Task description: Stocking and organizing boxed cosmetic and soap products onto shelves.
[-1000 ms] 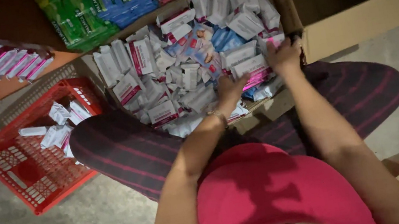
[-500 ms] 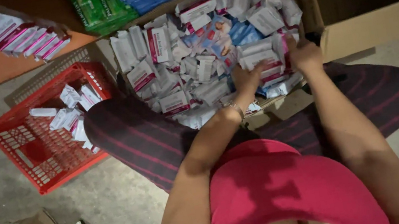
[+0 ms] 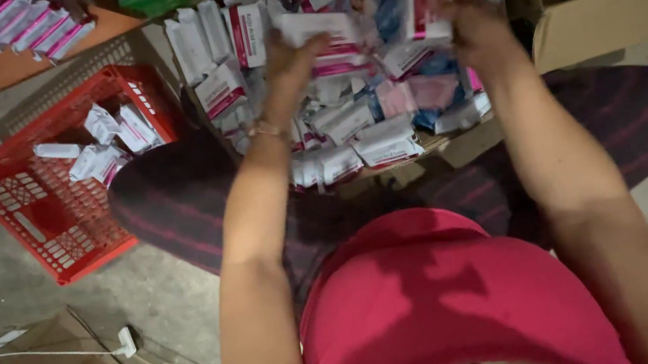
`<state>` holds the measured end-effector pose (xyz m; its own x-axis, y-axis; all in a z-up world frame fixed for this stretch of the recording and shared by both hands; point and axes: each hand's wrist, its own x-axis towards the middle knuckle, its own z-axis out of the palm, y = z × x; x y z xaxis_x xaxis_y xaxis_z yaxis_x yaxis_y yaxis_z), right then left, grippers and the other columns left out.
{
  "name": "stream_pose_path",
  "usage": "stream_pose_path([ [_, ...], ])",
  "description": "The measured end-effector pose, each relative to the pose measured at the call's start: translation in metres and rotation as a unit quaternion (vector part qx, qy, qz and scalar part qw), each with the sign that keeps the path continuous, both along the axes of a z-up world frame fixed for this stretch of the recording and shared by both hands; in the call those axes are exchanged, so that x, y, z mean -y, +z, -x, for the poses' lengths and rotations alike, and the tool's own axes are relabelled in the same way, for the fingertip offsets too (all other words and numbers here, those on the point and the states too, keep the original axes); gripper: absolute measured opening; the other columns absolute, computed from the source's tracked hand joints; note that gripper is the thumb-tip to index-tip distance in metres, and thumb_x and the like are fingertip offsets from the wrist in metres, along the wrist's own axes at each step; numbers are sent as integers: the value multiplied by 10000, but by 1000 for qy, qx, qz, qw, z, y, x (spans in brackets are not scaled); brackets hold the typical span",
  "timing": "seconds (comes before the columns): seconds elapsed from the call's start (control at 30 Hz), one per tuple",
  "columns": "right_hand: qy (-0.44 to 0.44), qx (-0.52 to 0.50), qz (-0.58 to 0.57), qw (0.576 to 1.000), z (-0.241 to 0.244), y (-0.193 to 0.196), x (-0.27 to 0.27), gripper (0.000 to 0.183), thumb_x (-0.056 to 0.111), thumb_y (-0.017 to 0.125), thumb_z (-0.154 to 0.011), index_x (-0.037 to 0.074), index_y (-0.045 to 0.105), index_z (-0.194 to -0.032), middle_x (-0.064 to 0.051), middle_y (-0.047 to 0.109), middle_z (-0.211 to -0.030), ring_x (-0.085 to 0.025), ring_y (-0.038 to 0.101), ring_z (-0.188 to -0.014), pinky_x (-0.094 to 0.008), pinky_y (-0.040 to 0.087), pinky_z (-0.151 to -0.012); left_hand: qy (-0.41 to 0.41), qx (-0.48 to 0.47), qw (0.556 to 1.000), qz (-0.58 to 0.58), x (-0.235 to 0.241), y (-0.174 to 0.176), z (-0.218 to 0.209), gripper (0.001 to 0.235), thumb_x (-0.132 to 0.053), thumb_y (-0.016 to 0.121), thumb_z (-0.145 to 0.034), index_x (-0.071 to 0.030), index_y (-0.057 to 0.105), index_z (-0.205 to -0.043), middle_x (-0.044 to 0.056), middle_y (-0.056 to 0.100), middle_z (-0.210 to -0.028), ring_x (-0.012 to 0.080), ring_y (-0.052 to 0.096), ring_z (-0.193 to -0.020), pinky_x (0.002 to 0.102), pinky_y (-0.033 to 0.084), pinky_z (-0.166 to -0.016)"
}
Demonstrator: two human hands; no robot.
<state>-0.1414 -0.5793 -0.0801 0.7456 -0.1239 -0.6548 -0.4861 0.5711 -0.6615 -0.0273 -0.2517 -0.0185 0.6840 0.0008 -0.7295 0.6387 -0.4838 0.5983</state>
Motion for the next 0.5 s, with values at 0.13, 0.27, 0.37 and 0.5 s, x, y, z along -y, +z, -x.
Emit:
stream_pose_path([
  [0.13, -25, -84, 41, 995, -1, 1, 30, 292, 253, 765, -980, 184, 667, -1246, 37, 736, -1089, -163, 680, -971, -399, 540, -818, -7, 178, 980, 89, -56, -73, -10, 889, -416, 913, -695, 43, 474, -1316, 201, 731, -1204, 285, 727, -1078, 366, 593, -911],
  [0.27, -62, -110, -8, 992, 4, 18, 26, 248, 246, 746, -970, 215, 679, -1207, 82, 749, -1071, -140, 694, -1006, -416, 561, -863, -173, 184, 951, -181, -45, -11, 23, 997, -470, 851, -793, 49, 341, -1475, 293, 655, -1205, 436, 645, -1092, 497, 521, -914],
  [0.37, -77, -8, -93, 993, 6, 4, 30, 216, 204, 750, -1030, 171, 684, -1233, 38, 741, -1124, -167, 701, -1082, -418, 561, -978, -232, 543, 759, -274, -21, 1, 75, 644, -242, 821, -862, -14, 534, -1392, 218, 650, -1321, 385, 629, -1223, 455, 503, -1129],
  [0.5, -94, 55, -136, 985, 8, 12, 34, 191, 161, 736, -1051, 154, 686, -1235, 17, 733, -1166, -192, 701, -1126, -431, 556, -1042, -399, 413, 818, -17, 21, -10, 139, 787, -480, 863, -800, 61, 556, -1282, 289, 623, -1193, 455, 614, -1092, 548, 474, -956],
])
